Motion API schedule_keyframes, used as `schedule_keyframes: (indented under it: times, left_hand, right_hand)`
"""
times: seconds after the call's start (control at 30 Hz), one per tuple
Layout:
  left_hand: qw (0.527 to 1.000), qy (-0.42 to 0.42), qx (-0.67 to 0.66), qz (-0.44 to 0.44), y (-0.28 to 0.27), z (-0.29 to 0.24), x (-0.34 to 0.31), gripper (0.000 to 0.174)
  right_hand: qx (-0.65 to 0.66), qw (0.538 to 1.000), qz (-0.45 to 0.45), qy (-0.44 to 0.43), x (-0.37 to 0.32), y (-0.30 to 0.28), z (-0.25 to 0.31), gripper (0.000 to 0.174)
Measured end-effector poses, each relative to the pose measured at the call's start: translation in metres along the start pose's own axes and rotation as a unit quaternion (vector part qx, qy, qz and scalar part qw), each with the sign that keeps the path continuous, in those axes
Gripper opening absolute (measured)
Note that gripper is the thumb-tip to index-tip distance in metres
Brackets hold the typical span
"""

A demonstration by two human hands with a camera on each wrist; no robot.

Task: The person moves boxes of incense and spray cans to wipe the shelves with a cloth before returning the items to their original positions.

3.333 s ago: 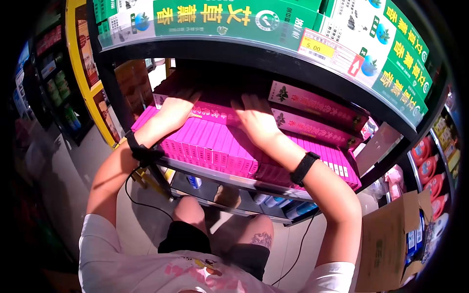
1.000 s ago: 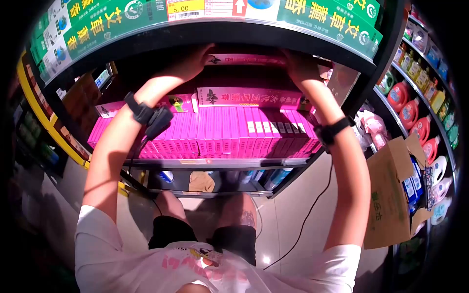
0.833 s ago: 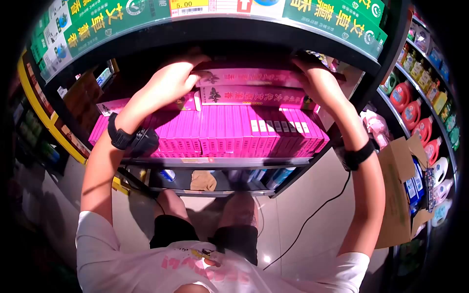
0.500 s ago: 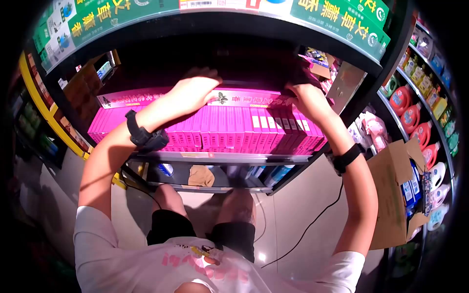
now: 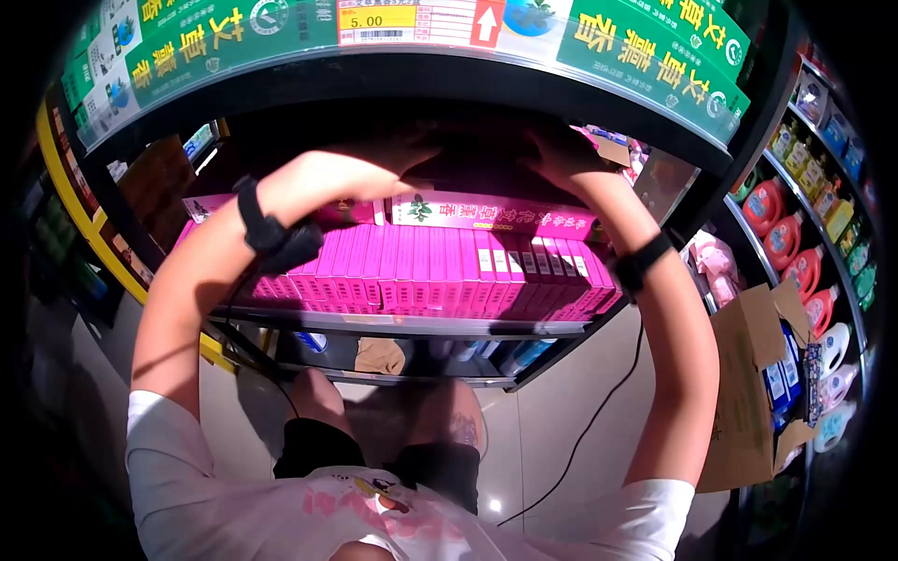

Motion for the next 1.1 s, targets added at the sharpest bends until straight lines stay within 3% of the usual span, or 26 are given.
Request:
schedule_keyframes:
  times: [0.03, 0.1, 0.17, 0.27, 0.77, 0.93, 1.07, 1.1]
  left_hand:
    - [1.0, 0.003, 0.018, -0.002, 0.003, 0.007, 0.014, 0.058]
    - [1.0, 0.011, 0.021, -0.015, 0.012, 0.022, 0.047, 0.056]
    - [0.995, 0.061, -0.043, -0.068, 0.014, 0.037, 0.074, 0.05]
    - [0.993, 0.027, -0.088, -0.071, 0.007, 0.047, 0.092, 0.051]
    - [0.962, -0.046, -0.215, -0.164, 0.015, 0.071, 0.053, 0.053]
    - [0.92, -0.024, -0.324, -0.218, 0.006, 0.067, 0.043, 0.054]
    - [0.881, -0.019, -0.41, -0.235, -0.001, 0.061, 0.023, 0.054]
    - [0.926, -0.028, -0.318, -0.203, 0.004, 0.063, 0.023, 0.055]
  right_hand:
    - [0.0, 1.0, -0.001, 0.002, 0.016, 0.011, -0.02, 0.049]
    - [0.006, 0.995, 0.038, -0.091, 0.038, 0.04, -0.058, 0.048]
    - [0.024, 0.997, 0.046, -0.059, 0.048, 0.047, -0.071, 0.048]
    - [0.026, 0.999, 0.039, -0.021, 0.049, 0.056, -0.077, 0.047]
    - [-0.014, 1.0, 0.012, 0.006, 0.039, 0.058, -0.068, 0.047]
    - [0.097, 0.995, 0.004, 0.033, 0.03, 0.036, -0.075, 0.047]
    - [0.33, 0.942, -0.019, 0.065, 0.022, 0.026, -0.086, 0.047]
    - [0.313, 0.948, -0.021, 0.06, 0.02, 0.024, -0.086, 0.047]
Point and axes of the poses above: each hand's wrist, its own x-axis towards the middle knuckle, its own y-axis out of the palm, z = x × y, the point moved 2 cm from there along x, towards the middle knuckle, and after that the axes turned 10 degrees about -z, right-handed, at the moved point
